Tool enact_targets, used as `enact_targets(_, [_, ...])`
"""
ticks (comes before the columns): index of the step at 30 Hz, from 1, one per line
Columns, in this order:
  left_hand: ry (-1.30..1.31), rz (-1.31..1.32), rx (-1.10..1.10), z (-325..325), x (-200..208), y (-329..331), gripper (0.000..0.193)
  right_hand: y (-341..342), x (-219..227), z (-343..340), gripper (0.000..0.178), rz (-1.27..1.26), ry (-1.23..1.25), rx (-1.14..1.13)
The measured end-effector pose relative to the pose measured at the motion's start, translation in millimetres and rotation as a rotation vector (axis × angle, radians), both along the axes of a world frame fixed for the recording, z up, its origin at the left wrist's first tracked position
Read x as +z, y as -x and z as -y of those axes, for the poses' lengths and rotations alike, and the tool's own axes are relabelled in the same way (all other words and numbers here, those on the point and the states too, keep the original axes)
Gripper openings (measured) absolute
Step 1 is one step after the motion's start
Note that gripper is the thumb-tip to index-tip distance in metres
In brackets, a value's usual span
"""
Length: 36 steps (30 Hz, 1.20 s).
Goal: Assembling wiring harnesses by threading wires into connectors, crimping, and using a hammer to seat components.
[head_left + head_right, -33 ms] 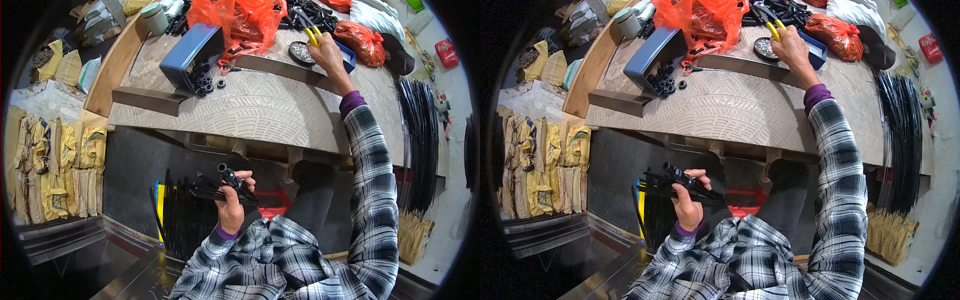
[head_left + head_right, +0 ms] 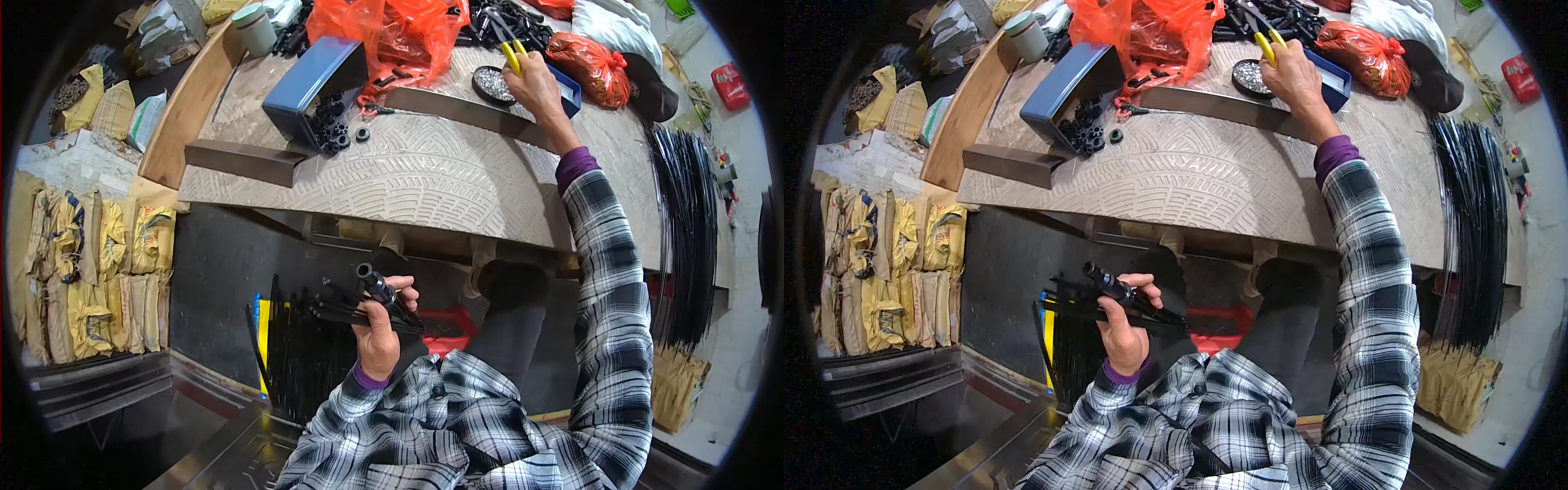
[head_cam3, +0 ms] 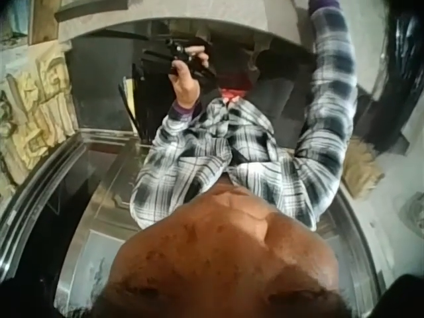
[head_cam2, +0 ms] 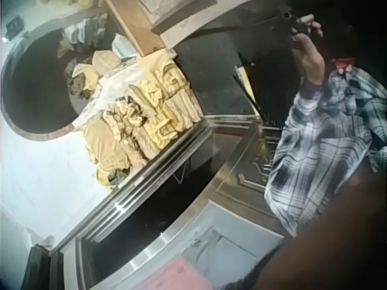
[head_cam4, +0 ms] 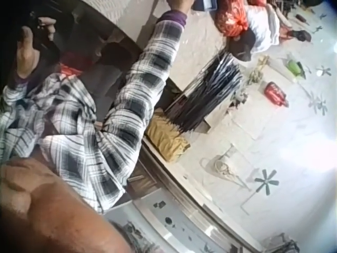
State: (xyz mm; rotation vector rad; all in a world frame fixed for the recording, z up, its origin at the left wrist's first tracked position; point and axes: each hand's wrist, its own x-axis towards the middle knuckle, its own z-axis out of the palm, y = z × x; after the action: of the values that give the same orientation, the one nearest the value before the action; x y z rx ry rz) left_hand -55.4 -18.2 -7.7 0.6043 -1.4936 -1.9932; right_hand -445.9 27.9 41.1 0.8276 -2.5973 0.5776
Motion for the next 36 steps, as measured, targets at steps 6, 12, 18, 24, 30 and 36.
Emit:
enact_targets(6, [0.031,-0.070,-0.075,-8,14,-5,0.066,-21,12,-19,0.020,0.078,0.228,0.227])
enact_targets(12, [0.091,-0.110,-0.209,-13,31,-16,0.075,-226,20,-66,0.008,0.215,0.479,0.761])
enact_targets(18, [0.161,-0.167,-0.297,-30,31,-29,0.064,-309,7,-92,0.014,0.331,0.615,0.665])
enact_targets(24, [0.161,-0.187,-0.279,-48,36,-41,0.059,-323,-5,-103,0.013,0.448,0.871,0.690])
enact_targets(30, [0.245,-0.168,-0.320,-61,48,-41,0.066,-332,-28,-116,0.006,0.577,1.072,0.781])
enact_targets(36, [0.266,-0.198,-0.335,-66,53,-45,0.064,-343,-25,-115,0.009,0.584,1.160,0.865])
